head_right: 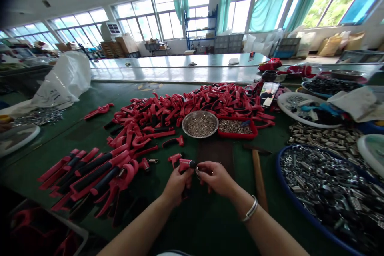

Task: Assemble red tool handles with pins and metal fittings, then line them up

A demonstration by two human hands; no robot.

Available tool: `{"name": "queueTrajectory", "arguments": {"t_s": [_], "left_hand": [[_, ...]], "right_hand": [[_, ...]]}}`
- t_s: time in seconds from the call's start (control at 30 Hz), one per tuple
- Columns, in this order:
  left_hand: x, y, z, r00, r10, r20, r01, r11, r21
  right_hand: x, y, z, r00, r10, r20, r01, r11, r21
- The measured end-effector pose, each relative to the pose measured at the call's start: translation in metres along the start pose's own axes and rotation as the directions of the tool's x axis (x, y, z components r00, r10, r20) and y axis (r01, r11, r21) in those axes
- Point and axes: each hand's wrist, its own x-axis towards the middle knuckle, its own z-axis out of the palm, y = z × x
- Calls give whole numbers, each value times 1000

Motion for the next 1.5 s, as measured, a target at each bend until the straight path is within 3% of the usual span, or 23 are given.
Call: {"name": "queueTrajectory", "arguments": {"t_s": [0.13,0.2,0.27,0.33,0.4,0.47,0.7,0.9,1.0,1.1,1.27,1.5], "left_hand": [[-4,6,12,997,3,74,-15,988,156],[-8,9,14,996,-1,85,-16,980,196],[-12,10,12,994,-29,105,7,979,204],[-16,6,9,981,-83,176,54,985,164],[-20,1,7,952,-134,276,114,990,84],[-24,-3,7,924,-160,349,162,986,22],[-32,-5,17,903,-147,404,141,989,45],[-37,0,17,868,-177,464,156,984,84],[-37,3,17,817,-259,515,237,965,109],[-35,2,14,751,-365,551,358,925,124],[-32,-5,8,687,-397,608,424,899,107],[-29,-3,9,522,-481,704,607,789,90]], "right_hand": [[-9,-1,-6,963,-238,-129,165,895,-415],[-11,1,-13,926,-313,-209,191,870,-455],[-15,3,-20,927,-248,-282,167,945,-283],[-21,4,-25,954,-106,-279,123,992,43],[-27,2,-25,979,-21,-203,87,942,323],[-33,-2,-22,989,-16,-147,81,890,449],[-46,-15,-9,995,28,-96,21,879,477],[-48,-19,-2,985,-46,-164,104,927,361],[-48,-19,2,966,-75,-248,161,923,349],[-49,-18,6,967,-51,-250,156,895,418],[-53,-18,13,962,-37,-270,157,886,437],[-52,-12,22,907,67,-415,179,832,526]]}}
